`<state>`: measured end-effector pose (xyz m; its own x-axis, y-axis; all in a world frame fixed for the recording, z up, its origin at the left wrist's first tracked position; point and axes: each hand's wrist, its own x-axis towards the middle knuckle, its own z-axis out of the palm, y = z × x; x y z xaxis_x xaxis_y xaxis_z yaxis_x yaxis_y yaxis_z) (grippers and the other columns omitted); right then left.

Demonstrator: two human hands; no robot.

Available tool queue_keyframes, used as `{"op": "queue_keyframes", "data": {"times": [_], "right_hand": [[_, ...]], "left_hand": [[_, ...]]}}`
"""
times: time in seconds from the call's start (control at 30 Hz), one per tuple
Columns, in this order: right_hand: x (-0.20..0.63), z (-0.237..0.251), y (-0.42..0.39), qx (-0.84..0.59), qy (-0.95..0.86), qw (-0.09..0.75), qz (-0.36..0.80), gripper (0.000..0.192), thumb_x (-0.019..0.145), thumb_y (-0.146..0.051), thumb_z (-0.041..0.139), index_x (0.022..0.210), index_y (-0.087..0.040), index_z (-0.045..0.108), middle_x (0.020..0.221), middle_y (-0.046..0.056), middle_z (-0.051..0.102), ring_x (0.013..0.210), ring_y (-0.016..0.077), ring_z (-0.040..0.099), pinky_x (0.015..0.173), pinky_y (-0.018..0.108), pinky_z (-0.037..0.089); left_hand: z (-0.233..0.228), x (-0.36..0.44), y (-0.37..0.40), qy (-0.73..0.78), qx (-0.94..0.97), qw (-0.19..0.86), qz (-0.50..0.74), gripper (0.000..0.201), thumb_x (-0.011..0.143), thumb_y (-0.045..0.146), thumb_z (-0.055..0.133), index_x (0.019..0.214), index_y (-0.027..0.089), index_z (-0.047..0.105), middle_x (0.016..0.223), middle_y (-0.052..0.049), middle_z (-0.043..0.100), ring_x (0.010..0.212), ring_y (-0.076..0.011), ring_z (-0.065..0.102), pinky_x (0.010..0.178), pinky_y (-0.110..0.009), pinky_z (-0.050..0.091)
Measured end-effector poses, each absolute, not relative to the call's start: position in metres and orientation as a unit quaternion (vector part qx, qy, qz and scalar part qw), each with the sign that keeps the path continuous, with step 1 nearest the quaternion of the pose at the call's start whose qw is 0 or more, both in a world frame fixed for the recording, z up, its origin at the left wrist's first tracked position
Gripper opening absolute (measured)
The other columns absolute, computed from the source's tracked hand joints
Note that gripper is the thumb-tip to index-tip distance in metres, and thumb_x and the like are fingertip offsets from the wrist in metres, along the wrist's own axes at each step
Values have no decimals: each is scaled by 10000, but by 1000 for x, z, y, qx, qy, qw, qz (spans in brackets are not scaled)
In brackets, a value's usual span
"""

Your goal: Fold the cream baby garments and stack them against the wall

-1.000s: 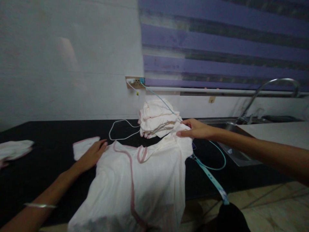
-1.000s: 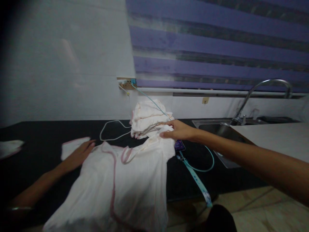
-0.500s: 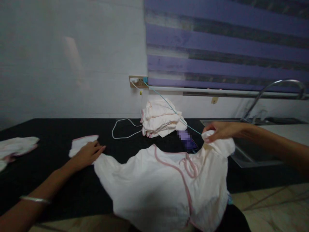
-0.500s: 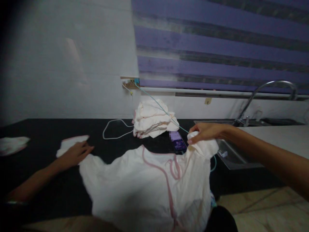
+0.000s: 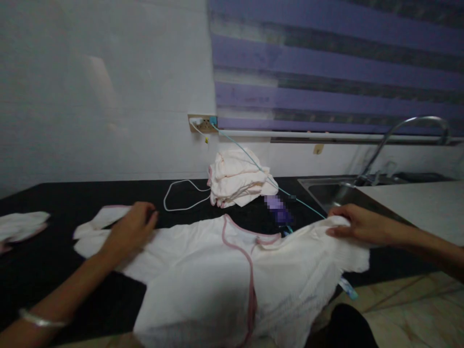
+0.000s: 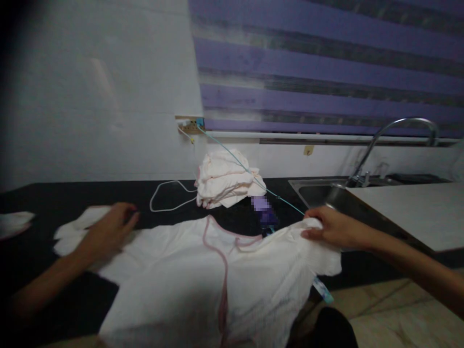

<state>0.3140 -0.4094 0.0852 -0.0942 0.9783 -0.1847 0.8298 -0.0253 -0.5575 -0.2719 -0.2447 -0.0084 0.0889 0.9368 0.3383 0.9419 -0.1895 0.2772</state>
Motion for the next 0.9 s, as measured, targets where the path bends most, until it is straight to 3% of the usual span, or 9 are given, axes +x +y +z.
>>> {"op": "queue_keyframes", "data": {"times": [0.07, 0.17, 0.3, 0.37, 0.57, 0.7, 0.8, 0.9], "right_hand": [[300, 72, -409, -652, -680, 154, 300, 421, 787, -591, 715, 906, -189, 678, 851, 52, 702, 791, 231, 650, 650, 288, 488], [280, 63, -409, -631, -681, 177, 327, 383, 792, -558, 709, 914, -198, 664, 858, 44, 702, 798, 228, 646, 657, 288, 491], [271, 61, -412, -628, -702, 158, 298, 314, 794, -506, 697, 843, -198, 659, 813, 46, 695, 773, 217, 630, 662, 286, 473], [278, 60, -413, -645, -698, 153, 271, 313, 808, -506, 676, 848, -196, 667, 813, 56, 695, 767, 217, 627, 661, 289, 466], [306, 54, -421, -677, -655, 159, 295, 472, 814, -644, 676, 960, -195, 689, 822, 55, 678, 709, 206, 611, 558, 279, 432], [312, 47, -433, -668, -622, 129, 388, 577, 711, -621, 804, 1132, -235, 726, 1047, 88, 738, 947, 280, 680, 740, 335, 550], [313, 48, -437, -678, -578, 103, 443, 535, 725, -640, 789, 1047, -214, 769, 1047, 120, 755, 918, 292, 701, 716, 354, 569], [315, 55, -437, -644, -570, 118, 497, 455, 767, -600, 784, 990, -203, 787, 1045, 107, 768, 899, 262, 715, 742, 327, 574]], "left_hand": [[-21, -211, -277, -558, -794, -64, -235, 468, 992, 544, 362, 1217, 189, 567, 1161, -106, 674, 1033, -244, 649, 918, -386, 551], [-52, -140, -317, -428, -878, -94, -191, 486, 1010, 509, 365, 1373, 257, 567, 1404, -126, 612, 1290, -265, 576, 1119, -437, 466], [-78, -113, -327, -443, -888, -32, -121, 601, 1009, 526, 375, 1553, 280, 442, 1629, -101, 405, 1520, -368, 320, 1202, -660, 294], [-82, -124, -315, -465, -880, -8, -98, 594, 1020, 528, 355, 1571, 315, 412, 1675, -59, 314, 1552, -392, 229, 1198, -714, 228], [-84, -179, -267, -484, -871, -9, -81, 602, 1038, 547, 305, 1599, 332, 342, 1690, -38, 279, 1568, -340, 204, 1234, -655, 193], [-82, -200, -245, -445, -880, -50, -160, 660, 1041, 562, 313, 1618, 242, 282, 1686, -85, 295, 1559, -252, 258, 1273, -490, 235], [-82, -205, -236, -450, -866, -50, -212, 724, 1025, 579, 360, 1599, 144, 285, 1657, -146, 339, 1524, -244, 336, 1261, -420, 287], [-86, -206, -230, -447, -873, -18, -192, 727, 1024, 574, 360, 1594, 128, 289, 1639, -162, 367, 1513, -268, 354, 1258, -457, 287]]}}
